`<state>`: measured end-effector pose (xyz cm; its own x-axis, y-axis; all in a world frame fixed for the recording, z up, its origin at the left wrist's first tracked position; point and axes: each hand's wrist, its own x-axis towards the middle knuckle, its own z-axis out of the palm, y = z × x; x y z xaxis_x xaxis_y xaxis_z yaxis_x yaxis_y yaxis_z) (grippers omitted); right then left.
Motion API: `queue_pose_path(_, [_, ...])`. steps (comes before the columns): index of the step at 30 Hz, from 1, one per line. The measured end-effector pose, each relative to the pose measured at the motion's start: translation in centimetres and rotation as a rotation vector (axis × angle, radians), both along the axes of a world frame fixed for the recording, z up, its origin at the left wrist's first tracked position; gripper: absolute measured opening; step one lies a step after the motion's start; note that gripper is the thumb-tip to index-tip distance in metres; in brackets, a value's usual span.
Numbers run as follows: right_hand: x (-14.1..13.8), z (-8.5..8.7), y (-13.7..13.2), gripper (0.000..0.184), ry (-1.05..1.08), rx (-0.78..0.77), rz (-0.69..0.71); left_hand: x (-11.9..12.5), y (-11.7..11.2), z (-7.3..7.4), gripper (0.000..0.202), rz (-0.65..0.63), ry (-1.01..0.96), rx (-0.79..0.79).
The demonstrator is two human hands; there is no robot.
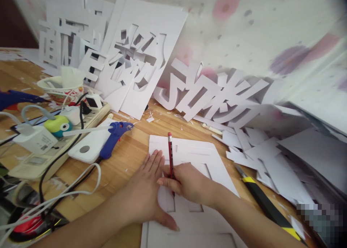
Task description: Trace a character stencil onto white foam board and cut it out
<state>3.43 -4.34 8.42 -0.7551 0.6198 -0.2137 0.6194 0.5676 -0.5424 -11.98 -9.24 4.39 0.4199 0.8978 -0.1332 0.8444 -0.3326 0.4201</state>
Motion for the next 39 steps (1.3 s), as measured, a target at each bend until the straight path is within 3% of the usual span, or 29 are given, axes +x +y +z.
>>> queue_pose_path(7, [-0.4,0.2,1.7,0.034,-0.015,0.082,-0.036,0.0,0.0,0.0,0.142,0.018,0.028,-0.025])
queue_pose_path(14, [-1.0,0.1,3.0,0.033,-0.059,0.298,-0.019,0.3,0.0,0.7,0.138,0.020,0.064,-0.067])
queue_pose_path(23, [-1.0,-1.2,3.7,0.033,0.020,0.430,0.015,0.3,-0.1,1.0,0.133,0.046,0.005,-0.060])
queue_pose_path(29, [0.0,-1.9,2.9,0.035,0.179,0.345,0.008,0.2,-0.1,0.5,0.130,0.002,0.035,-0.022])
queue_pose_path(36, [0.9,-3.2,2.8,0.034,0.467,0.153,-0.388,0.2,-0.1,0.7,0.142,0.020,0.052,-0.056])
queue_pose_path(39, [0.7,-4.0,3.0,0.030,0.568,0.032,-0.443,0.2,-0.1,0.9,0.142,0.024,0.057,-0.072])
